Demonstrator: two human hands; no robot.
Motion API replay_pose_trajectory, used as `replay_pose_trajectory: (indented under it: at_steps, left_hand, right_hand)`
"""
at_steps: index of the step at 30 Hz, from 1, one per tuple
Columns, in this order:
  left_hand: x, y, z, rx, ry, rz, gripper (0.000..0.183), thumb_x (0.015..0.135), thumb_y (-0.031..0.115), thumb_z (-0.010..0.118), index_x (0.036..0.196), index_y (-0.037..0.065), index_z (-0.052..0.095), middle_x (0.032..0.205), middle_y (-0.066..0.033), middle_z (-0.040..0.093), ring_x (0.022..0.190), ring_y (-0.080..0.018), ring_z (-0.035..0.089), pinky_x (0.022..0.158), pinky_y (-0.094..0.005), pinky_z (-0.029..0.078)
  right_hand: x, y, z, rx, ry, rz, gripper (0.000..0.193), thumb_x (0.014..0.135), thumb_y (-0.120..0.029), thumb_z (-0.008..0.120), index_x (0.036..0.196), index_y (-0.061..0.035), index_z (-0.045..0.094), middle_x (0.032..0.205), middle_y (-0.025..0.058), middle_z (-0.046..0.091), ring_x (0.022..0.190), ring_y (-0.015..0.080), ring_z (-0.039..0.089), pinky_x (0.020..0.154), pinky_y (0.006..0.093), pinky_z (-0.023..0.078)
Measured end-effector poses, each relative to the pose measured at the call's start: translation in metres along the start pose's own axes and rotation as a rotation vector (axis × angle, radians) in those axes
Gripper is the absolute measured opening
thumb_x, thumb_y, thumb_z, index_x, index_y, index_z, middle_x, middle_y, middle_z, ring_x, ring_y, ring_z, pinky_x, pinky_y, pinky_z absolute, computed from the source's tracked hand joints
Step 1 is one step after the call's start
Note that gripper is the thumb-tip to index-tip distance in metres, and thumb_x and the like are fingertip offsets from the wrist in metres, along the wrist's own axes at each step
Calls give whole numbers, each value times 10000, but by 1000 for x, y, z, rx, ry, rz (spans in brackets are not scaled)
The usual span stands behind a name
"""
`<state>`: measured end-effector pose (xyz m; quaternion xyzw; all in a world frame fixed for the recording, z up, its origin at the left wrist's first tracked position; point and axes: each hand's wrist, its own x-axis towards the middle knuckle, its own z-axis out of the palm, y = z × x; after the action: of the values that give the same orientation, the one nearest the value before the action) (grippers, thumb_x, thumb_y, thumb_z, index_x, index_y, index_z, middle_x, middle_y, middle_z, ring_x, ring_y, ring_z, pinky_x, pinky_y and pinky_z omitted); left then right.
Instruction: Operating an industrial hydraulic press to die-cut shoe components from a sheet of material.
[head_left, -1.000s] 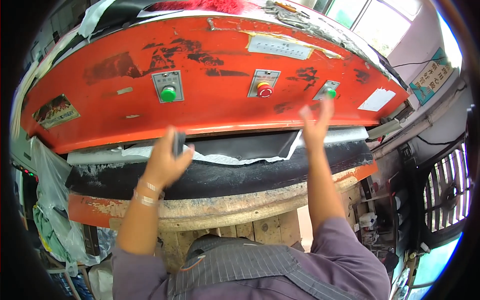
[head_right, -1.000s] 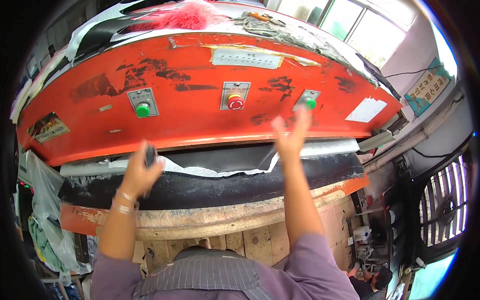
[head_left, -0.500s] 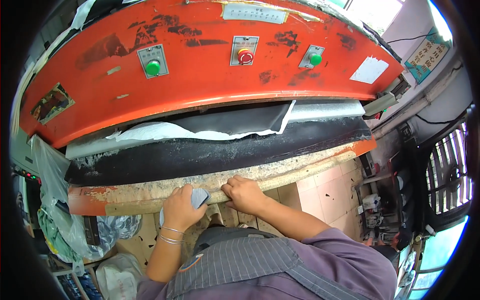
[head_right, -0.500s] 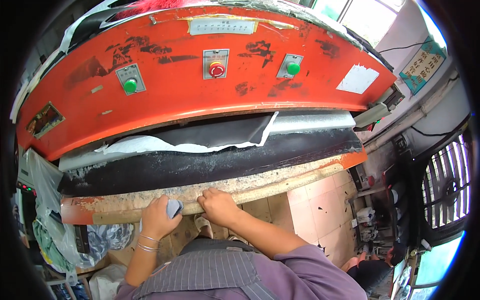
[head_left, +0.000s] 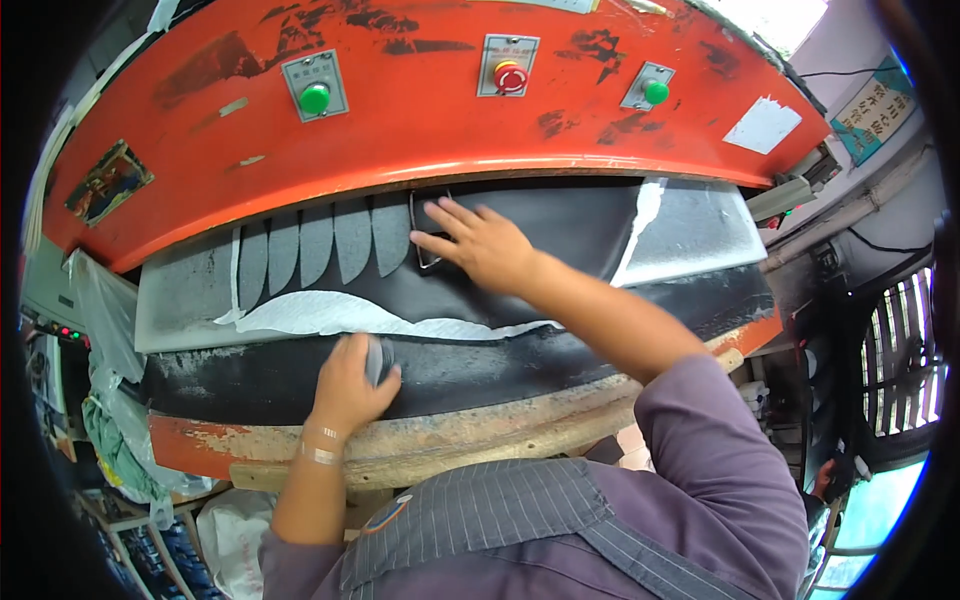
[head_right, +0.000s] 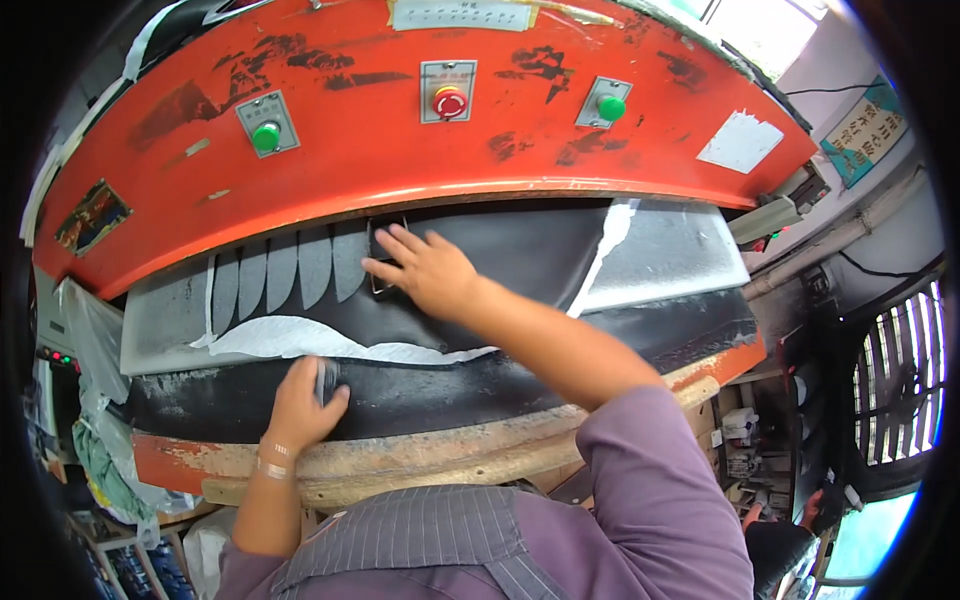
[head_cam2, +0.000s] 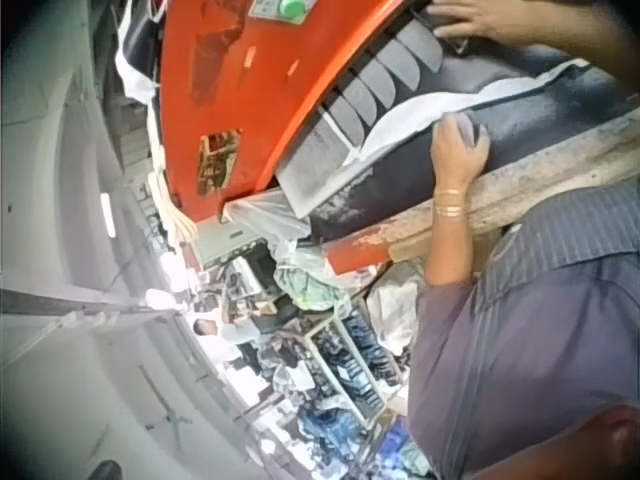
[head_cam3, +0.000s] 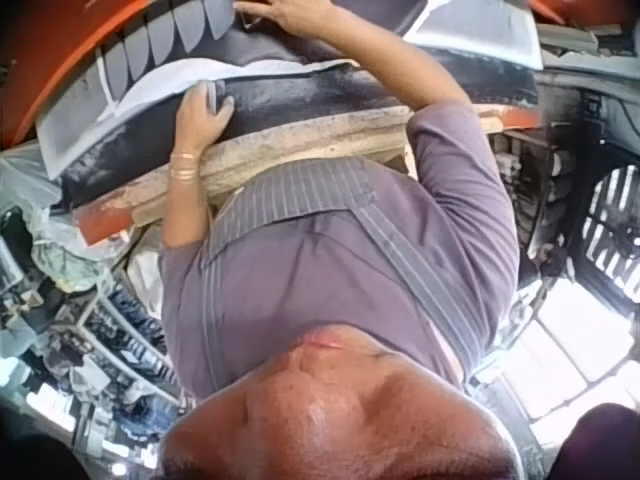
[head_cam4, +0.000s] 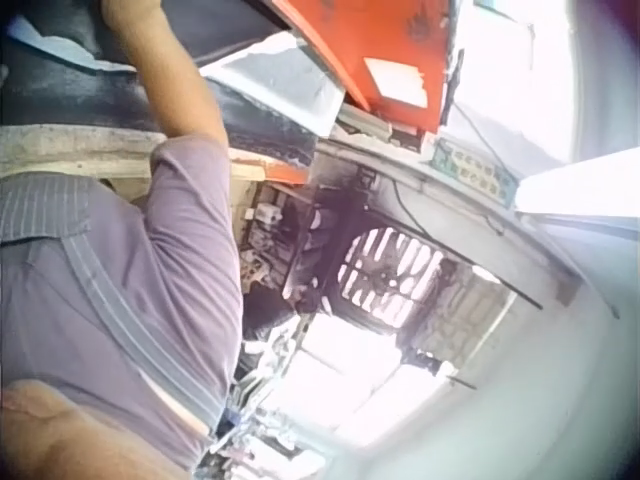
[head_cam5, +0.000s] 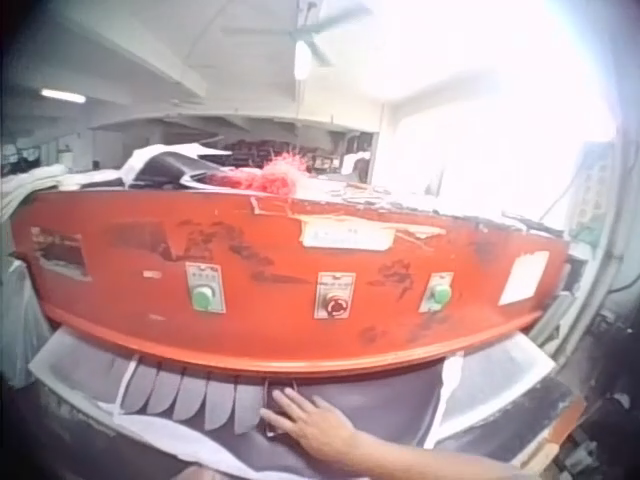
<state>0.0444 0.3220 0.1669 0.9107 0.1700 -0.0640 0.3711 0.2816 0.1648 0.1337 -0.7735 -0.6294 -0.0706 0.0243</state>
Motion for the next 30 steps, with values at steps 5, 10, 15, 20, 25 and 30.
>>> replay_pose_trajectory:
  at_steps: [5,10,15,20,25,30]
  left_hand:
    - [34,-38,30,161,244,340,416,647,154,750,974,41,518,1248,-174,560,1205,-348,501,1013,-438,387]
    - [28,-49,35,113,265,374,531,595,61,732,1086,39,531,1285,-142,558,1261,-356,465,1047,-452,354]
    - [26,-56,38,112,316,374,503,598,56,729,1060,42,530,1258,-127,577,1237,-351,485,1013,-447,373]
    - [32,-56,42,153,339,403,529,621,76,723,1115,31,539,1247,-132,581,1219,-345,501,1004,-443,376]
    - [37,-58,41,130,326,405,529,673,102,705,1168,19,537,1243,-146,578,1216,-348,502,1000,-427,386]
    - [46,-67,31,72,423,279,393,719,108,690,1065,4,534,1127,-184,600,1073,-379,543,926,-436,428]
  right_hand:
    - [47,19,33,-94,-16,-385,349,916,-184,454,1261,-168,504,1408,112,446,1333,254,399,1106,433,304]
    - [27,15,-34,125,-195,-326,450,756,-252,693,1111,-45,512,1140,147,571,1140,307,529,1057,389,378]
    - [-13,-9,-60,217,-346,73,770,663,-253,733,1312,6,410,1094,164,547,1066,319,541,939,404,451]
    - [-17,-31,-38,190,-327,51,944,680,-291,737,1449,6,277,1072,149,567,1040,310,550,873,398,483]
    - [-16,-42,-37,414,-306,235,862,744,-509,722,1402,-50,405,1244,191,562,1167,348,524,963,427,437]
    - [-88,64,-28,223,-118,1037,851,801,-516,680,1371,54,405,1369,260,460,1284,393,424,1059,431,364]
